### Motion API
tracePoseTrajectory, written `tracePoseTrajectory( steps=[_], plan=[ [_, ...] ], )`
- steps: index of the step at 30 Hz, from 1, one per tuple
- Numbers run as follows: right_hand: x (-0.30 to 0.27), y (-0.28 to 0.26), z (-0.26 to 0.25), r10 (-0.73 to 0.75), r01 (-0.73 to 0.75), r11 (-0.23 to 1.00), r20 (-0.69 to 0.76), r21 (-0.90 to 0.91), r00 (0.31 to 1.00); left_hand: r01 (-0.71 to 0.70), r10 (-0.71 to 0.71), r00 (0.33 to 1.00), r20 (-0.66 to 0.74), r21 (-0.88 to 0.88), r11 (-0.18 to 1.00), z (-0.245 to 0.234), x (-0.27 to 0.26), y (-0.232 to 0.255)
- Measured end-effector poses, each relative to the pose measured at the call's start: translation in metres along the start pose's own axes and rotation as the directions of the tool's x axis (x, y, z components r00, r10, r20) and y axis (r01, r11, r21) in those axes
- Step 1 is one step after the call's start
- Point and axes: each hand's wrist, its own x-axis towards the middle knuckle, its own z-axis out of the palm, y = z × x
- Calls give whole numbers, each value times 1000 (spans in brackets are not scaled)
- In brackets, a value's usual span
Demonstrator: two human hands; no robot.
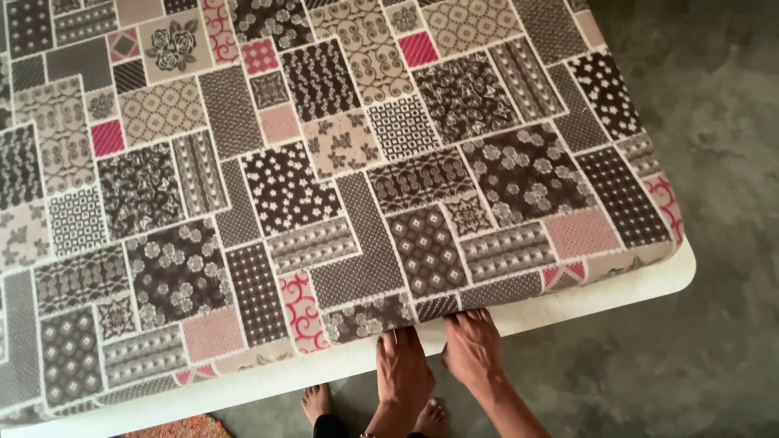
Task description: The person removes a pillow from the bed and places it on the floor, then smooths and tucks the patterned bedsheet around the mattress edges. The person works along each side of the bed, pulling and folding the sheet to create a neat appearance.
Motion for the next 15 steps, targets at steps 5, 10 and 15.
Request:
tracePoseTrajectory(
  steps=[5,10,15],
  plan=[
    [10,9,-16,38,-43,999,191,21,981,-90,100,991,-92,105,990,6,-1,-11],
    [16,60,-24,-17,-180,915,480,360,877,-133,133,990,38,15,991,0,8,-55],
    [-2,38,-97,170,-407,870,605,278,778,-228,229,973,9,-97,969,-41,-6,-29]
  ],
)
